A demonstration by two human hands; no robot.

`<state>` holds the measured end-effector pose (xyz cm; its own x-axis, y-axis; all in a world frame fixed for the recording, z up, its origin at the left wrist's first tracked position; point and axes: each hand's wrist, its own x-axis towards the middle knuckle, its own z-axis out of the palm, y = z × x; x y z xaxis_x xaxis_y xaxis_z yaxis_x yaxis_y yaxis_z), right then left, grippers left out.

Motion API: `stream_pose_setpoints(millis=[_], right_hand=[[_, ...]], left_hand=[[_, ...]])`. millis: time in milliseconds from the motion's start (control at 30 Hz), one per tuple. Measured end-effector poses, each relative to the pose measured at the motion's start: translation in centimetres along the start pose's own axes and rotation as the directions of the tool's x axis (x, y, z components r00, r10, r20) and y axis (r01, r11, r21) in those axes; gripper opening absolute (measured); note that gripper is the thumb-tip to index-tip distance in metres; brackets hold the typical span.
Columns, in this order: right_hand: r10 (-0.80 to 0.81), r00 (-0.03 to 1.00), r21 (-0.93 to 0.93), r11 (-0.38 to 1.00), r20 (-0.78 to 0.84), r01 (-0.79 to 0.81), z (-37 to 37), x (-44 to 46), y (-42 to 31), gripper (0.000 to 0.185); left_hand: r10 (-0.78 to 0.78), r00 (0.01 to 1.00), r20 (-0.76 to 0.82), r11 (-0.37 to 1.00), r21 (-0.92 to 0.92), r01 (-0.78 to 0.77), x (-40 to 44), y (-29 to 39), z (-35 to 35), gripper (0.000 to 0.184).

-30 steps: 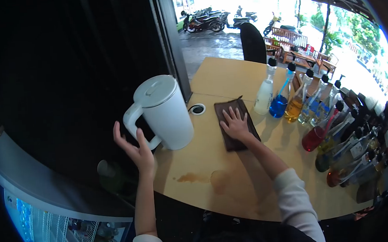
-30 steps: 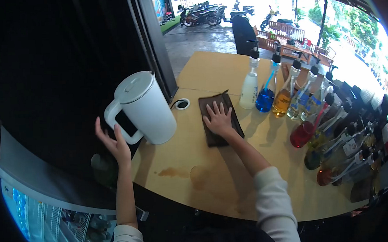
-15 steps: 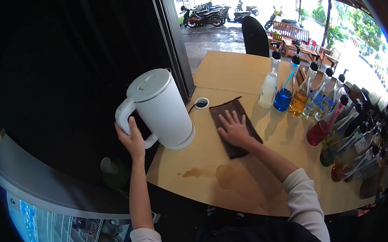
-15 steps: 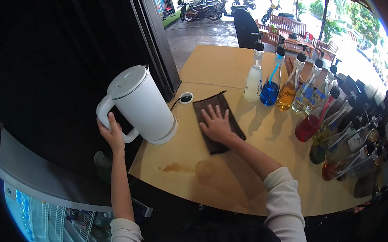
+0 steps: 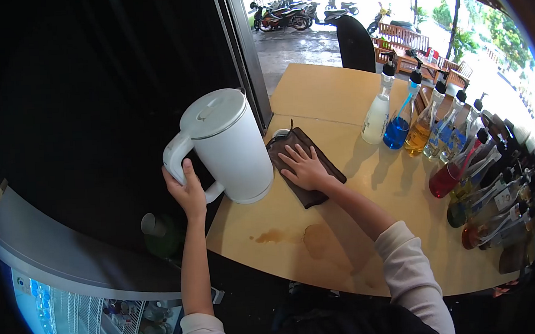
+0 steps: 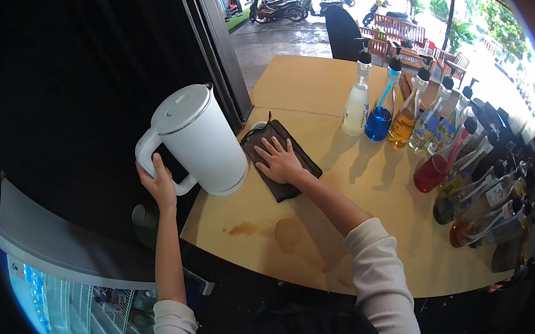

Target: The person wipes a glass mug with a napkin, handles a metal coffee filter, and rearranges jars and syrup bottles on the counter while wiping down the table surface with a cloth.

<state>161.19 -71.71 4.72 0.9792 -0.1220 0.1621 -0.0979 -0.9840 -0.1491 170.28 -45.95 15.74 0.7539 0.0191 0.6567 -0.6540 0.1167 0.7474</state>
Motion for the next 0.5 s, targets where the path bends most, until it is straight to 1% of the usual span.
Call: stream_pose_setpoints(millis=[67,267,367,433,500], right_hand=[[0.001,1.000,-0.001,1.000,-0.002,-0.001,-0.2,0.0,0.1,0.058],[-0.003,1.000,0.034,0.999,0.027,0.002,-0.4,0.0,0.3,0.059],[-0.002,1.000,0.050,0.999,0.021,0.001,-0.3,0.0,0.3,0.059],[0.001,1.000,0.039,0.999,0.015,-0.002,-0.2,0.0,0.3,0.059],[0.002,1.000,0.043,0.999,0.008,-0.002,-0.1,-0.1,0.2,0.059]], left_hand=[[0.014,1.000,0.002,1.000,0.014,-0.014,-0.2,-0.3,0.2,0.026],[-0.013,1.000,0.007,1.000,0.018,0.012,-0.5,-0.3,-0.2,0.026],[0.034,0.999,0.040,0.997,0.066,-0.037,-0.7,-0.6,-0.8,0.027],[-0.034,0.999,-0.013,0.999,0.024,0.035,-1.2,-0.8,-1.0,0.028],[-0.012,1.000,0.007,1.000,0.024,0.011,-1.7,-0.6,-1.0,0.029]])
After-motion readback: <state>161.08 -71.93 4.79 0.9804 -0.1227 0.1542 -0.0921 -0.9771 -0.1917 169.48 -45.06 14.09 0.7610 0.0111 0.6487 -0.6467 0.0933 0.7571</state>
